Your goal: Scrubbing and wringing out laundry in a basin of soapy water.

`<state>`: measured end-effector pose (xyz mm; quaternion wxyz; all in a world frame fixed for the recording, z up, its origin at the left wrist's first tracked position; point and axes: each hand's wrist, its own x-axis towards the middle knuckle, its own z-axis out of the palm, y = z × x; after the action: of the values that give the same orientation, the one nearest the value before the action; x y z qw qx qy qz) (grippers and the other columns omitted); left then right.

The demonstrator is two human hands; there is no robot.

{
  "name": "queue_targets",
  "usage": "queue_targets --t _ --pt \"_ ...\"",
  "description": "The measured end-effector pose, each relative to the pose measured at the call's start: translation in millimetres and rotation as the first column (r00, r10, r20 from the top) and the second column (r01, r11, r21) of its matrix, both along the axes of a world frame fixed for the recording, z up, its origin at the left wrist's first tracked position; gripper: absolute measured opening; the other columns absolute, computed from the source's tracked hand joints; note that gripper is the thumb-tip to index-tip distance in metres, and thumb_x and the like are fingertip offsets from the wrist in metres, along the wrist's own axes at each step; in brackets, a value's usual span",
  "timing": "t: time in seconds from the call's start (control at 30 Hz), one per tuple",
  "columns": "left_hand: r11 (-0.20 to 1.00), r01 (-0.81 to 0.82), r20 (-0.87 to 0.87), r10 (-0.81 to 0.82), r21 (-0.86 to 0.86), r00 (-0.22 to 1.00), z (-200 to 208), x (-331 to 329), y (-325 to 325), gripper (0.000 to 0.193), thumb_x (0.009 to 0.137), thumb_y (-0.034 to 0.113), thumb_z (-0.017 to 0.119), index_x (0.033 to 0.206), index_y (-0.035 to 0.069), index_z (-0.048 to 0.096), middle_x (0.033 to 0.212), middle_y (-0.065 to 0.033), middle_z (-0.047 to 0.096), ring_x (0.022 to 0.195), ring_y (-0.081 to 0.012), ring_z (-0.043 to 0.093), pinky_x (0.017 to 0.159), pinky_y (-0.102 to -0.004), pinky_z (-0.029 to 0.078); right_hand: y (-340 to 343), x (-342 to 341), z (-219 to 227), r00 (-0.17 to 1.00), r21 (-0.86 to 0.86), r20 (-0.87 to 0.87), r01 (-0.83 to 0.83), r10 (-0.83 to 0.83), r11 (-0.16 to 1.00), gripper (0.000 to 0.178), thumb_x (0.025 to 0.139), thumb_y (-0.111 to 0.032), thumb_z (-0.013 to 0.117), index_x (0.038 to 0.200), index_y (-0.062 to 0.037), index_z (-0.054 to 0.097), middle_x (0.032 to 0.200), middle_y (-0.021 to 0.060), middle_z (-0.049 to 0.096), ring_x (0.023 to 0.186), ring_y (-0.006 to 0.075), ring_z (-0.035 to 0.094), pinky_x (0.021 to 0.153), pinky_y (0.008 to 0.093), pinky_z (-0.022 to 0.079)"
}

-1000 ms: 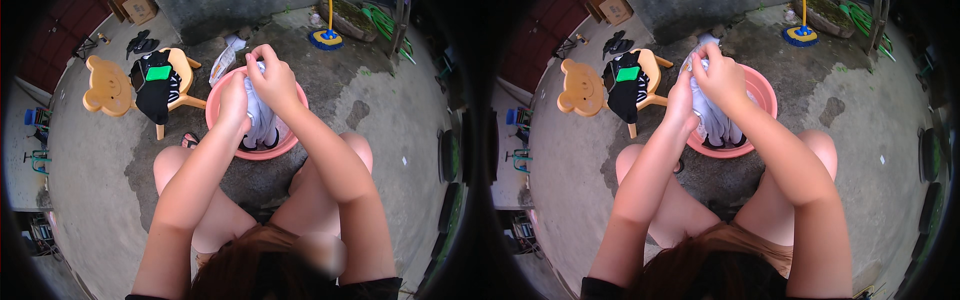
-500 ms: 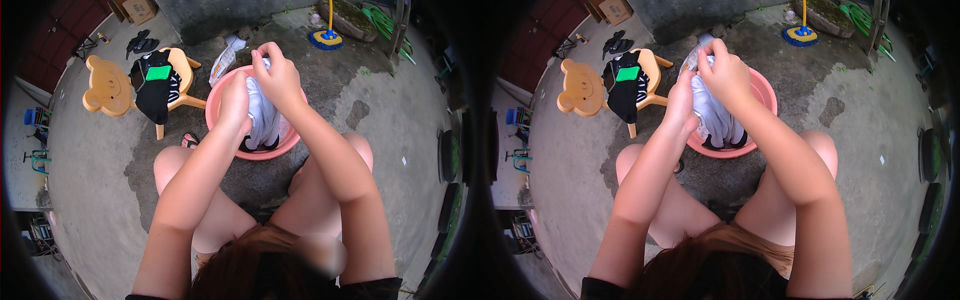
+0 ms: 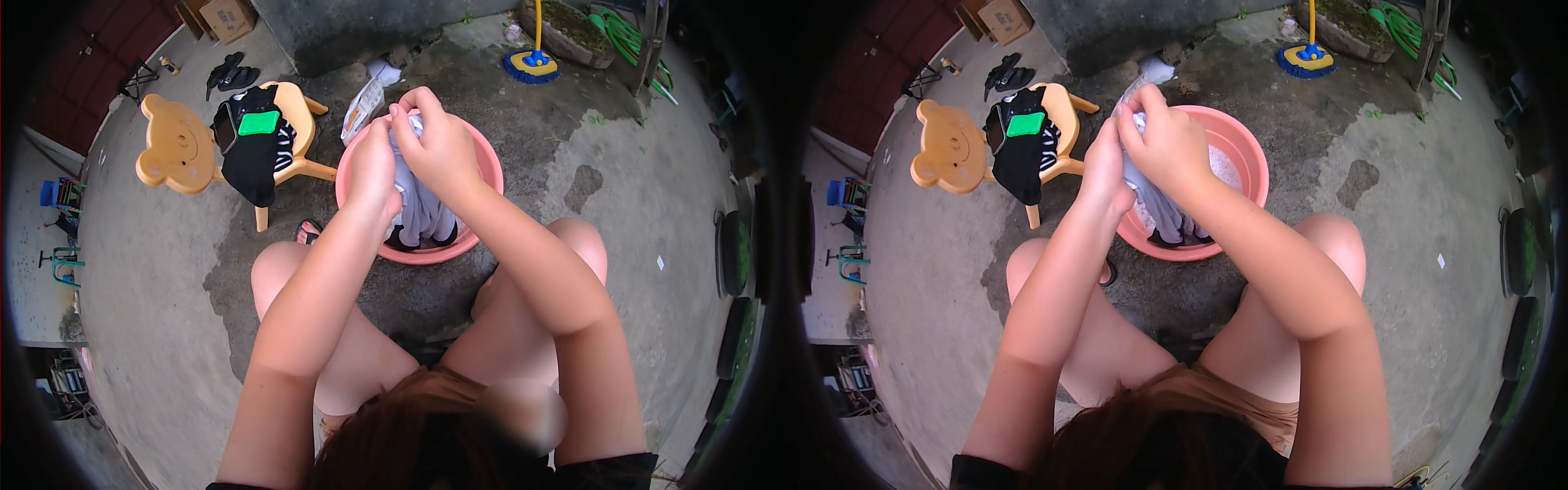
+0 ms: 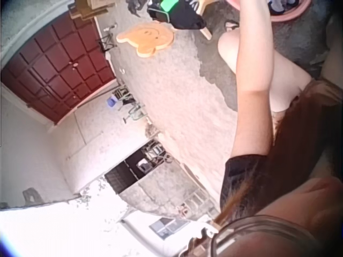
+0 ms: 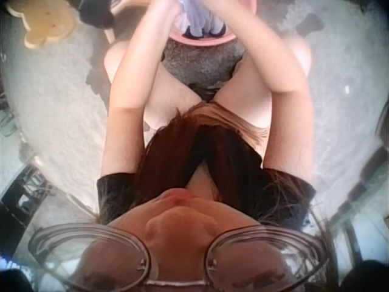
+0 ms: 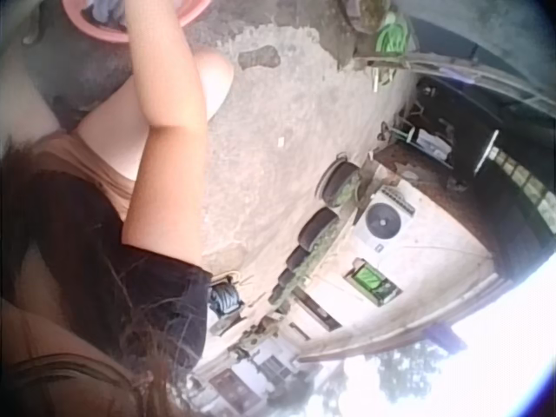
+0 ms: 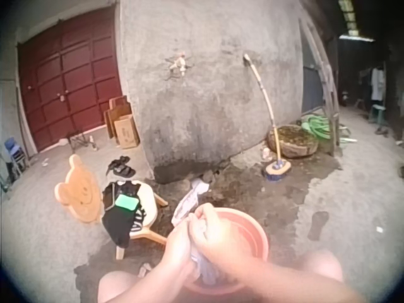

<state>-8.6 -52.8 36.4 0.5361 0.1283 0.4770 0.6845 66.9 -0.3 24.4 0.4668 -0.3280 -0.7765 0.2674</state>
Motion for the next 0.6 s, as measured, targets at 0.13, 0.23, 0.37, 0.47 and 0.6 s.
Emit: queue_targets --t 0.13,0.23,0.37,0.47,0.6 --pt "0.998 -0.051 0.005 0.051 0.039 0.999 -7 0 2 0.029 0.097 0.026 0.039 0.105 0.005 0.057 0.099 -0.0081 0.063 0.092 -0.0169 0.063 0.079 -0.0326 0.051 -11 3 5 0.995 0.057 0.087 -0.050 0.045 0.997 0.021 0.088 -0.030 0.057 0.089 -0.0098 0.054 0.061 0.0131 0.063 0.057 0.0341 0.063 0.051 0.0432 0.048" --pt "0.999 0.037 0.069 -0.035 -0.029 0.997 -4 3 2 0.034 0.095 0.030 0.045 0.115 0.004 0.055 0.101 -0.0087 0.063 0.091 -0.0195 0.063 0.081 -0.0372 0.051 15 8 14 0.996 -0.022 0.062 0.061 -0.059 0.998 0.021 0.089 -0.030 0.056 0.089 -0.0089 0.055 0.060 0.0132 0.063 0.057 0.0339 0.063 0.051 0.0430 0.048" --pt "0.999 0.001 0.018 0.000 -0.036 1.000 2 4 1 0.031 0.094 0.028 0.045 0.111 0.004 0.056 0.100 -0.0084 0.063 0.089 -0.0200 0.063 0.079 -0.0365 0.051 7 5 8 0.997 -0.030 0.055 0.058 -0.056 0.998 0.022 0.089 -0.030 0.056 0.088 -0.0081 0.055 0.056 0.0118 0.061 0.055 0.0333 0.063 0.051 0.0426 0.048" --pt "0.992 -0.061 0.027 0.058 0.107 0.998 -11 -8 2 0.029 0.097 0.026 0.040 0.105 0.004 0.058 0.098 -0.0084 0.064 0.088 -0.0170 0.064 0.073 -0.0330 0.052 -19 1 5 0.996 0.018 0.081 -0.034 0.032 0.999 0.021 0.088 -0.030 0.057 0.089 -0.0092 0.055 0.057 0.0128 0.061 0.055 0.0340 0.062 0.051 0.0435 0.048" --pt "1.000 0.019 0.014 -0.018 -0.020 1.000 -4 4 3 0.031 0.097 0.034 0.045 0.109 0.008 0.056 0.098 -0.0056 0.063 0.089 -0.0178 0.062 0.077 -0.0350 0.051 8 5 3 0.998 0.032 0.063 0.019 -0.021 0.999 0.020 0.089 -0.030 0.057 0.089 -0.0103 0.055 0.059 0.0128 0.062 0.056 0.0352 0.063 0.051 0.0438 0.048"
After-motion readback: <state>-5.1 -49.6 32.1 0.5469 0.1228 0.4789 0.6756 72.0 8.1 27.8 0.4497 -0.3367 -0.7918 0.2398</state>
